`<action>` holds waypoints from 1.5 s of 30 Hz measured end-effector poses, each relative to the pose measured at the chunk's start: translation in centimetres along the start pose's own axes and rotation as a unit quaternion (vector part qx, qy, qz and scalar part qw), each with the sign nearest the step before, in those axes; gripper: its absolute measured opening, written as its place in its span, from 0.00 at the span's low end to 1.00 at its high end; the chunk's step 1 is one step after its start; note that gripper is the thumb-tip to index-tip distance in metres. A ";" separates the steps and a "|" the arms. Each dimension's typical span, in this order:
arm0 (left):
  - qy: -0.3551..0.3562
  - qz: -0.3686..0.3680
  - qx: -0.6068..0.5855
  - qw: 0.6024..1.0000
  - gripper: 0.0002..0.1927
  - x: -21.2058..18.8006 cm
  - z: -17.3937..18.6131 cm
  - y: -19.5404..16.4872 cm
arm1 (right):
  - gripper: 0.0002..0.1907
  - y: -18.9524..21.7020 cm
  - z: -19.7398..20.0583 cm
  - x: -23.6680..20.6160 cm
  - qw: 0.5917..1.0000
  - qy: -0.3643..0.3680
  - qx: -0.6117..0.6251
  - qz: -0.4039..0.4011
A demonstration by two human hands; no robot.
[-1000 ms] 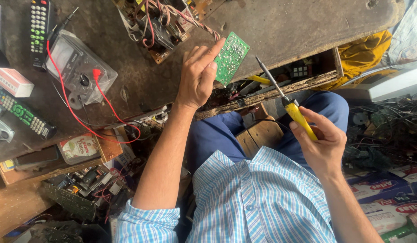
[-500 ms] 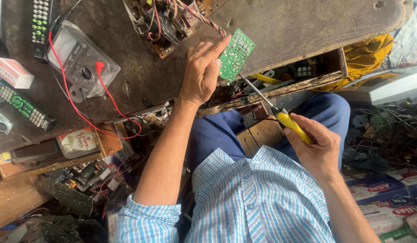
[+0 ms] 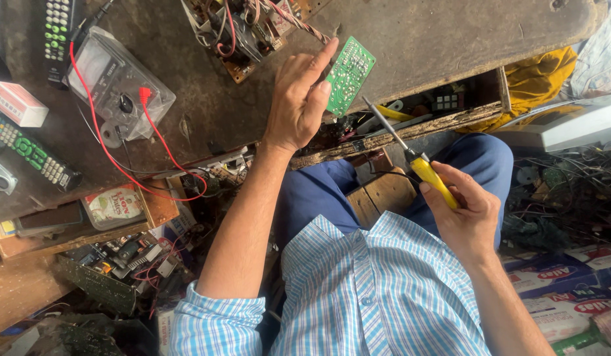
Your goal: The person holds a small green circuit board and uses a soldering iron to apply heat to multiple solder joints on the board. The person repeatedly touches the iron to different points on the board while holding it steady with the other hand.
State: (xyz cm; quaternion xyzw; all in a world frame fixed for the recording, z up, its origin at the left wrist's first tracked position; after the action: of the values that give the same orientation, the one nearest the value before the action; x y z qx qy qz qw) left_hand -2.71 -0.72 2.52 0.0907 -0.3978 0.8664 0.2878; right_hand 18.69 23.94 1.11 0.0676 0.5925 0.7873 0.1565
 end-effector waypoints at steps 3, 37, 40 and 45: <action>-0.011 -0.038 -0.037 0.999 0.26 -0.2 0.3 -0.3 | 0.18 -0.1 0.2 0.0 0.999 -0.014 0.035 -0.007; 0.035 -0.038 0.021 0.998 0.44 -4.4 0.6 -0.4 | 0.17 -1.3 0.2 -3.6 1.000 -0.011 0.010 -0.007; 0.025 -0.051 0.018 0.998 0.43 -4.5 0.7 -0.3 | 0.17 -1.1 -0.6 -3.1 1.000 0.000 0.023 0.008; 0.029 -0.056 0.020 0.998 0.41 -4.3 0.9 -0.2 | 0.17 -1.2 -1.1 -2.7 1.000 0.003 0.021 0.009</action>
State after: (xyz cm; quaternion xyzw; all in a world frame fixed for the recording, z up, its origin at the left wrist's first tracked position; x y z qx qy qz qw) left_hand 0.85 -3.08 1.60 0.0932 -0.3664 0.8587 0.3458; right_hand 21.10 22.35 -0.10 0.0742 0.6089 0.7762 0.1458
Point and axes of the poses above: each hand's wrist, its own x-axis towards the middle knuckle, its own z-axis out of the back of the hand, y = z × x, the point moved 3 cm from there along x, towards the middle knuckle, and after that the axes turned 10 degrees about x, right-handed, at the moved point
